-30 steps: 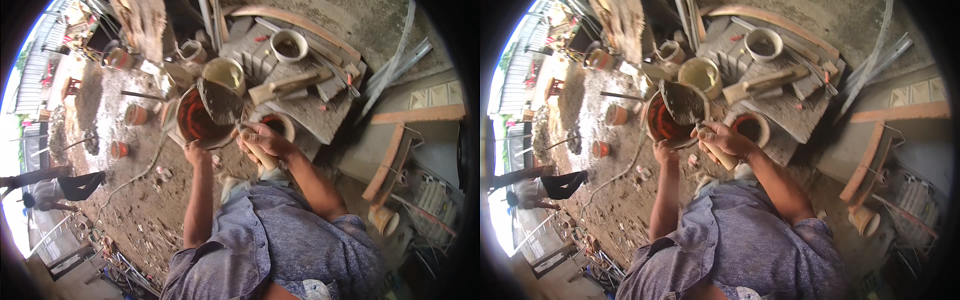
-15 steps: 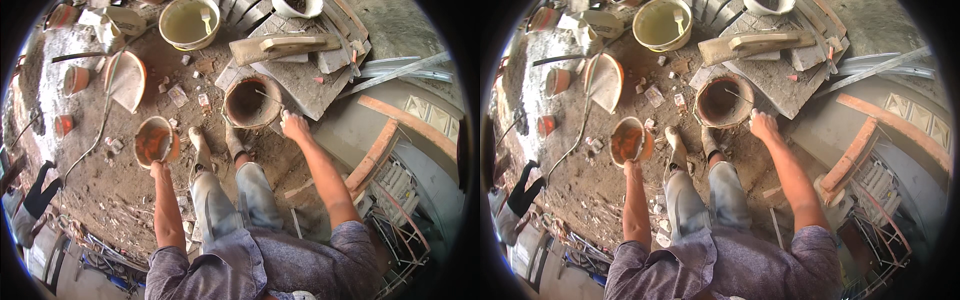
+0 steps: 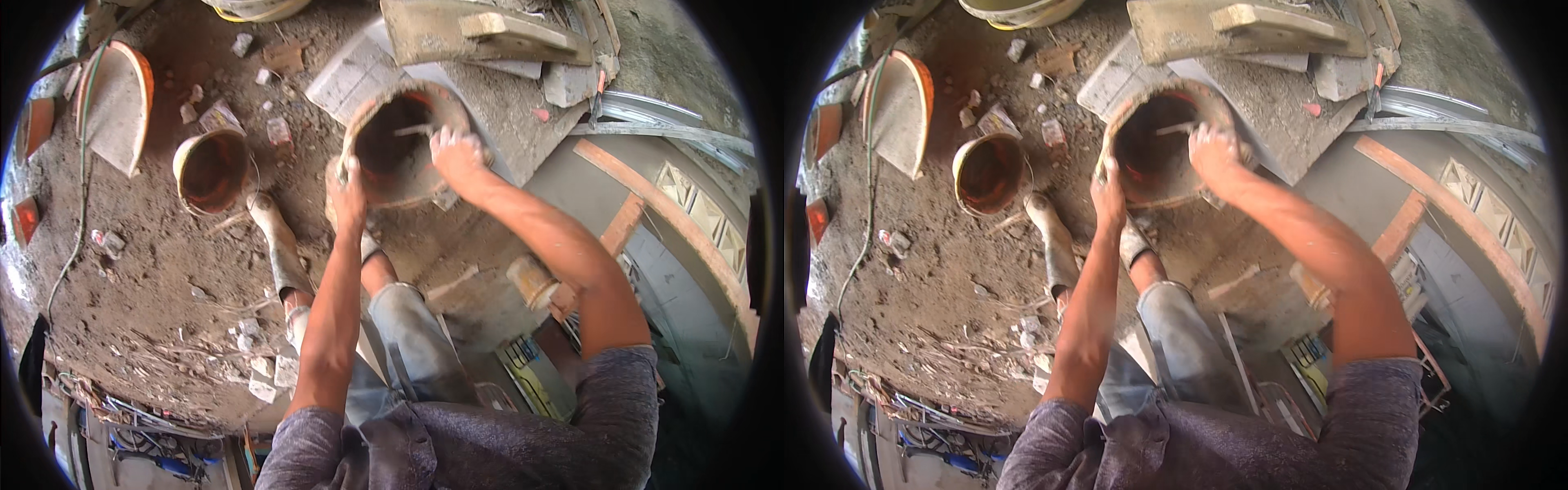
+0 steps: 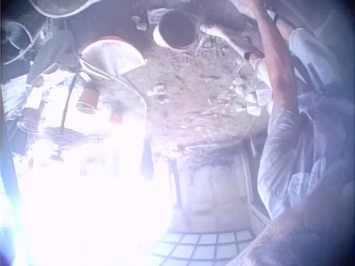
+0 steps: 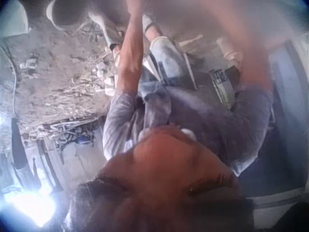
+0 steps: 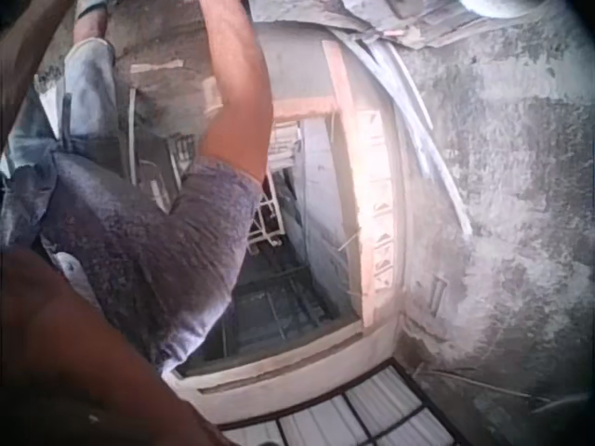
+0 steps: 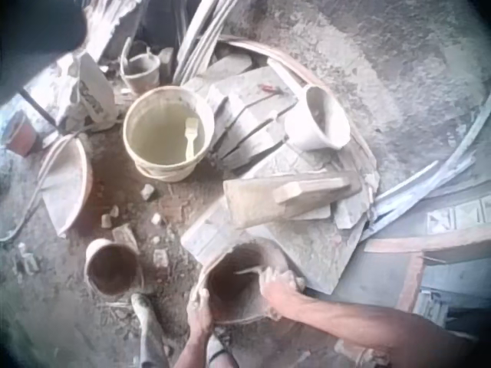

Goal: The person scoops cement from a bucket with a trowel and applies it to a wall surface, smoothing it with repeated strokes. The person repeatedly refills the trowel from the bucket and continues spreading the cement along the wall.

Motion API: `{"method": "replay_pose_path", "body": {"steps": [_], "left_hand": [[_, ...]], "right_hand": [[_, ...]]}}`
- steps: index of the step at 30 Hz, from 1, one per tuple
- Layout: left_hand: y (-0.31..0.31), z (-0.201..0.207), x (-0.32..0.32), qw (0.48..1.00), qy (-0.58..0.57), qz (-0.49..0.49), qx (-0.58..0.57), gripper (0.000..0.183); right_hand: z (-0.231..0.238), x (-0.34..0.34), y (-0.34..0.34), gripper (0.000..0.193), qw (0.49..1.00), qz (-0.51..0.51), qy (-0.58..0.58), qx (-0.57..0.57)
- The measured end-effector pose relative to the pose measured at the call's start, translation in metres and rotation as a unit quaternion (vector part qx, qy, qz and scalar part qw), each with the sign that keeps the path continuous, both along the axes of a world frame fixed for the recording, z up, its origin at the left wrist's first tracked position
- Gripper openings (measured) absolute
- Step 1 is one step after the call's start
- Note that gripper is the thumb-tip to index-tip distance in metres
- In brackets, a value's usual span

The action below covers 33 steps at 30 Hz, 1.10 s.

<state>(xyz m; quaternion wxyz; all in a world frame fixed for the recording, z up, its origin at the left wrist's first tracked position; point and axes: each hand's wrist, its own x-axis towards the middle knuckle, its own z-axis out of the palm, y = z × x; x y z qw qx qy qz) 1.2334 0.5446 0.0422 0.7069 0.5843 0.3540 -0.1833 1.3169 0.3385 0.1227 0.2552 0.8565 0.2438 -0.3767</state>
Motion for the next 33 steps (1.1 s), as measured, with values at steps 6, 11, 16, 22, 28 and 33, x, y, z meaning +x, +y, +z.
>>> {"method": "replay_pose_path", "body": {"steps": [6,11,16,22,28,33], "left_hand": [[-0.027,0.029,0.034,0.999,-0.041,0.008,0.029,0.036],[-0.001,-0.003,0.052,0.989,-0.124,-0.078,0.034,0.033],[0.01,-0.026,0.075,0.996,-0.093,0.001,0.014,0.042],[0.024,-0.015,0.031,0.969,0.038,-0.053,0.237,0.073],[-0.021,0.008,-0.04,0.984,0.102,0.137,0.041,0.073],[0.006,-0.001,-0.05,0.983,0.165,0.068,0.04,0.064]], "right_hand": [[-0.024,0.018,-0.059,0.022,0.967,-0.237,0.095,0.001],[-0.044,-0.022,-0.049,0.019,0.774,-0.502,0.38,0.068],[-0.049,-0.071,0.01,0.027,0.409,-0.777,0.381,0.291],[-0.027,-0.04,0.071,0.013,-0.057,-0.839,0.397,0.367],[-0.057,0.001,0.041,0.012,-0.598,-0.599,0.366,0.386],[-0.024,-0.05,-0.013,0.029,-0.078,-0.865,0.277,0.412]]}}
